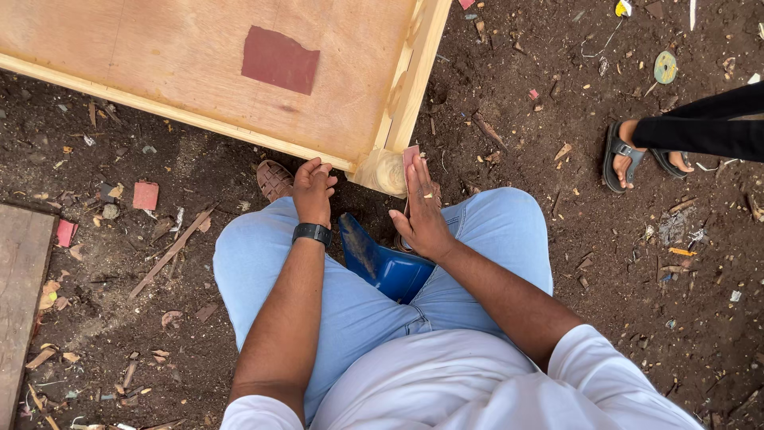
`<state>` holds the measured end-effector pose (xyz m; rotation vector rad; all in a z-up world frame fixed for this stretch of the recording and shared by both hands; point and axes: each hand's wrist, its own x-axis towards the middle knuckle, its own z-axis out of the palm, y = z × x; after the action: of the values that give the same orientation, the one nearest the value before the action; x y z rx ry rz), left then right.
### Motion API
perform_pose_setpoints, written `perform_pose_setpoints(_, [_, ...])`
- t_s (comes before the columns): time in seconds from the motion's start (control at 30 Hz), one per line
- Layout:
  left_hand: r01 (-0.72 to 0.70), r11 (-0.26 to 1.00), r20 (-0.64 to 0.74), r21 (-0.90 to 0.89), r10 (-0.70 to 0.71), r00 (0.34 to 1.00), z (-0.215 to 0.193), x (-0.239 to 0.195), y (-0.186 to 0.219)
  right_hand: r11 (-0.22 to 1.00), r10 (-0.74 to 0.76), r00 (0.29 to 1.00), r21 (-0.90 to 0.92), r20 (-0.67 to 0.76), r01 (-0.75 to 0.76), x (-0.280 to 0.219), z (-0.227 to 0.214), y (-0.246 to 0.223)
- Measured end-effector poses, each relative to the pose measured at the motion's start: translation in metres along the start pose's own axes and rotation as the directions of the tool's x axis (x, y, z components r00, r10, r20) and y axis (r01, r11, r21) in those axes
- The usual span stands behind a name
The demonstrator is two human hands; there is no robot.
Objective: The person sits on a small stool and sands the corner of a wooden bed frame using a sandpaper sheet. They repeatedly rub the sandpaper against the corner and edges of the frame, occasionally adjusting their grip and the sandpaper position.
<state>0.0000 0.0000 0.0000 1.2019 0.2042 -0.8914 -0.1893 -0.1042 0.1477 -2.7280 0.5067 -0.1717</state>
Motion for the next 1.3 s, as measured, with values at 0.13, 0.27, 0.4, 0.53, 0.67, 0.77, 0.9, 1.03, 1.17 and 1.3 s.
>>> perform_pose_setpoints(0.13, [-0.031,0.994,0.049,0.102,0.026,0.998,0.003,-0.006,-0.001,0.900,0.165,0.986,0.415,-0.036,-0.135,0.030,-0.010,-0.014])
perform_pose_setpoints(0.27, [-0.034,0.995,0.028,0.090,0.032,0.999,-0.001,-0.005,0.005,0.793,0.177,0.984,0.590,0.019,-0.154,0.032,-0.029,-0.023])
perform_pose_setpoints(0.4, [-0.006,1.000,0.012,0.031,0.006,1.000,-0.004,-0.002,0.009,0.863,0.031,0.992,0.504,-0.121,0.034,0.006,-0.021,-0.043])
perform_pose_setpoints(0.53, [-0.005,0.998,0.046,0.060,0.002,0.999,-0.002,-0.002,-0.005,0.868,0.144,0.989,0.484,-0.028,-0.112,0.018,-0.014,-0.018])
perform_pose_setpoints(0.67, [-0.052,0.998,0.053,0.038,0.050,0.997,0.001,-0.004,-0.007,0.875,0.113,0.994,0.473,0.011,-0.105,0.026,-0.025,-0.004])
perform_pose_setpoints(0.77, [-0.034,0.999,0.029,0.018,0.033,0.999,0.003,-0.002,0.002,0.919,-0.004,0.997,0.394,-0.079,0.034,0.006,-0.024,-0.029])
perform_pose_setpoints(0.9, [-0.009,1.000,0.019,-0.001,0.009,1.000,0.014,0.001,-0.001,0.961,-0.057,0.996,0.267,-0.065,0.073,0.031,-0.039,-0.032])
perform_pose_setpoints(1.03, [-0.055,0.996,0.049,-0.063,0.058,0.997,0.020,0.005,-0.021,0.997,-0.001,0.996,0.075,0.088,-0.005,0.041,-0.043,-0.010])
perform_pose_setpoints(1.17, [-0.075,0.990,0.039,-0.123,0.080,0.996,0.026,0.014,-0.016,0.975,-0.165,0.983,-0.134,0.078,0.175,0.017,-0.047,-0.033])
perform_pose_setpoints(1.3, [-0.117,0.976,0.042,-0.186,0.127,0.991,0.029,0.013,-0.020,0.898,-0.130,0.969,-0.391,0.209,0.204,0.036,-0.058,-0.040])
